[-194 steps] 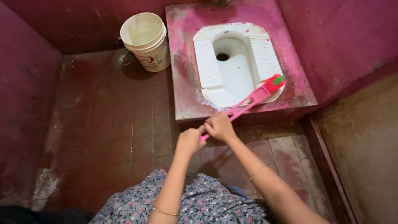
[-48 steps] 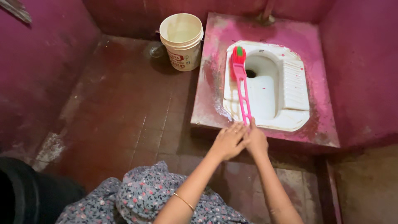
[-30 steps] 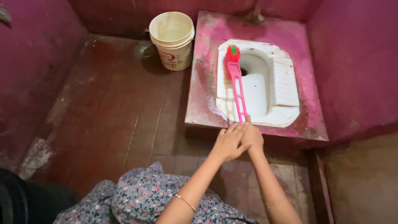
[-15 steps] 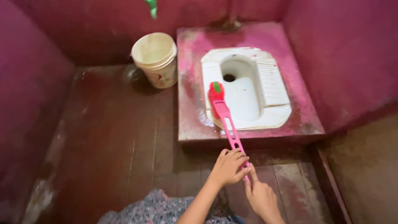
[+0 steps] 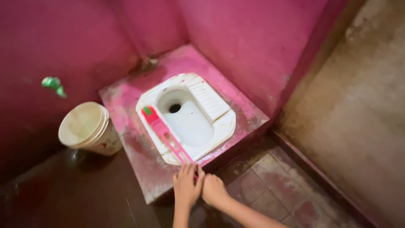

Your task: The person scrubs a white squat toilet with a pink long-handled brush. They repeatedly scrub the rim, sides, and footrests of the toilet bowl in a small bathroom with pink walls and a bucket nearby.

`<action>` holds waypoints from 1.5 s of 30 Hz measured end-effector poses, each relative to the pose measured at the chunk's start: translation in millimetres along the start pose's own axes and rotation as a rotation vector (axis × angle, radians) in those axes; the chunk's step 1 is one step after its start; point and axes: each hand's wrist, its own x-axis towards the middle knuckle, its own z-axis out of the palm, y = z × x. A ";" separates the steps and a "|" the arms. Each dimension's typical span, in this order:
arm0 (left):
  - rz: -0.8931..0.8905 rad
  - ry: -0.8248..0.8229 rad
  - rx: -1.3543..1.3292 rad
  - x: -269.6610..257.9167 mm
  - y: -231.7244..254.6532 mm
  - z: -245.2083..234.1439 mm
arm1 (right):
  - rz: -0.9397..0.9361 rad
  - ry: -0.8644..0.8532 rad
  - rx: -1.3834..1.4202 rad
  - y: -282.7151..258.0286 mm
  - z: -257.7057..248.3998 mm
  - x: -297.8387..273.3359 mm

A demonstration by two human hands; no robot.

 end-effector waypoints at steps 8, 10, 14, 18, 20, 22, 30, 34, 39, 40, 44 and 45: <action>-0.012 -0.288 -0.042 -34.8 23.0 6.7 | 0.322 -0.404 -0.063 -1.1 -40.2 -85.7; -0.030 -0.192 -0.012 -39.1 22.9 11.5 | 0.220 -0.260 -0.099 3.4 -25.2 -62.7; -0.062 -0.148 -0.023 -32.2 11.0 12.6 | 0.193 -0.176 -0.025 4.3 -2.3 11.5; -0.186 -0.192 -0.221 -38.8 6.2 2.1 | 0.331 -0.262 -0.076 -5.7 -6.1 68.6; -0.126 -0.198 -0.123 -42.7 8.6 -2.5 | 0.332 -0.289 -0.145 -6.6 -20.7 62.3; -0.098 -0.201 -0.094 -44.4 13.4 -6.6 | 0.295 -0.299 -0.095 -3.4 -42.1 29.4; -0.051 -0.251 -0.127 -38.2 32.0 -4.5 | 0.485 -0.233 0.044 28.6 -114.9 -57.7; 0.007 -0.252 -0.105 -34.0 42.3 -1.0 | 0.229 -0.321 -0.157 61.8 -133.7 -1.2; -0.013 -0.269 -0.118 -42.6 48.9 3.0 | 0.245 -0.382 -0.334 98.0 -94.2 98.4; -0.024 -0.274 -0.108 -43.1 49.4 2.6 | 0.292 -0.346 -0.346 103.9 -80.0 120.4; -0.058 -0.261 -0.101 -40.9 47.8 -6.9 | 0.278 -0.237 -0.219 104.3 -23.6 153.4; -0.065 -0.256 -0.108 -41.3 46.7 -10.5 | 0.238 -0.296 -0.191 100.0 -16.5 153.9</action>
